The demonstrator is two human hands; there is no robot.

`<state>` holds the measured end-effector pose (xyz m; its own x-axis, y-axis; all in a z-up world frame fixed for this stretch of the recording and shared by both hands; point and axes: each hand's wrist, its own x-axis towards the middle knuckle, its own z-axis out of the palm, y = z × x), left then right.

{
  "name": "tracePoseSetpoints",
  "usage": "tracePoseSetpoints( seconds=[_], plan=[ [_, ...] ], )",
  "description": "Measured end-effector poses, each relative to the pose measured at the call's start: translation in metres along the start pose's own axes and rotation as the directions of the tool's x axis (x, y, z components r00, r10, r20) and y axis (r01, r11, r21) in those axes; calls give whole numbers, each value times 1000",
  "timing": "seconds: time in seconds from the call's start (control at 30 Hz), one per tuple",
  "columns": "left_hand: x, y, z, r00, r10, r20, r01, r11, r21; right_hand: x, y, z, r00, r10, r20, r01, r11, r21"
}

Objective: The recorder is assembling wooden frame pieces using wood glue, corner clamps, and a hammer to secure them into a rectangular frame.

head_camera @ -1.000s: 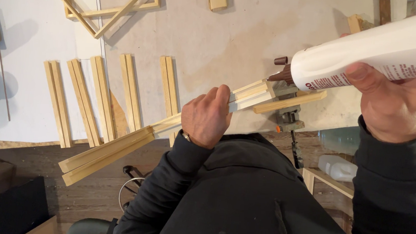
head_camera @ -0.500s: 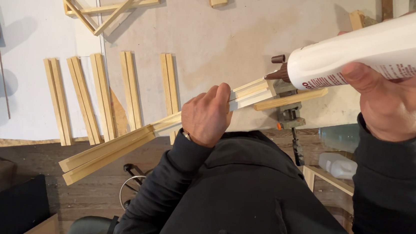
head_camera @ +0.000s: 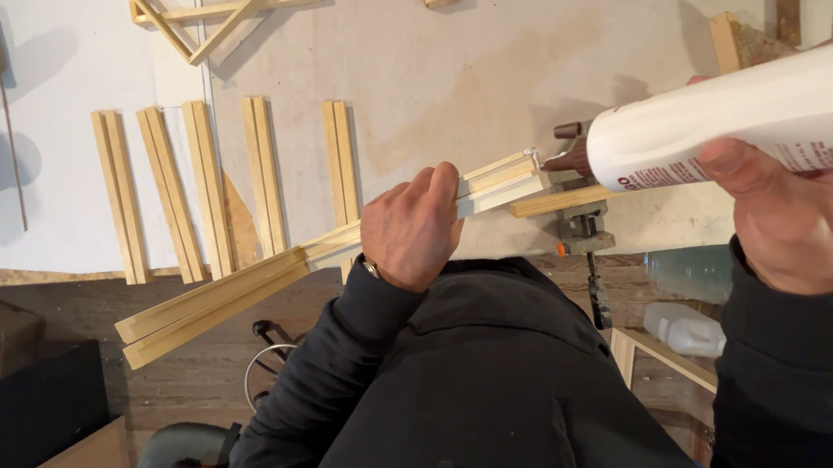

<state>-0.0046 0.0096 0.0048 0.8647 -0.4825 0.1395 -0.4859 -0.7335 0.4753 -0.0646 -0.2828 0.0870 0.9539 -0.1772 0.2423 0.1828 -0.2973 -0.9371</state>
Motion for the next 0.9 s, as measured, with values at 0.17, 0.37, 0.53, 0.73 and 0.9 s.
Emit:
tracePoseSetpoints(
  seconds=[0.17, 0.37, 0.53, 0.73, 0.9],
  plan=[
    [0, 4, 3, 1000, -2, -2, 2, 1000, 20, 2, 17, -4, 999, -37, -28, 38, 998, 40],
    [-1, 1, 5, 1000, -22, 12, 21, 999, 36, -3, 13, -4, 999, 25, -34, -22, 997, 76],
    [0, 5, 5, 1000, -11, 10, 10, 999, 37, 4, 22, -6, 999, -10, -33, 13, 996, 83],
    [0, 2, 4, 1000, -25, -9, 25, 999, 34, 2, 19, -6, 1000, -1, -2, 1, 991, 131],
    [1, 2, 5, 999, -28, -19, 29, 999, 40, 0, 22, -4, 999, 45, -26, -40, 989, 142]
  ],
)
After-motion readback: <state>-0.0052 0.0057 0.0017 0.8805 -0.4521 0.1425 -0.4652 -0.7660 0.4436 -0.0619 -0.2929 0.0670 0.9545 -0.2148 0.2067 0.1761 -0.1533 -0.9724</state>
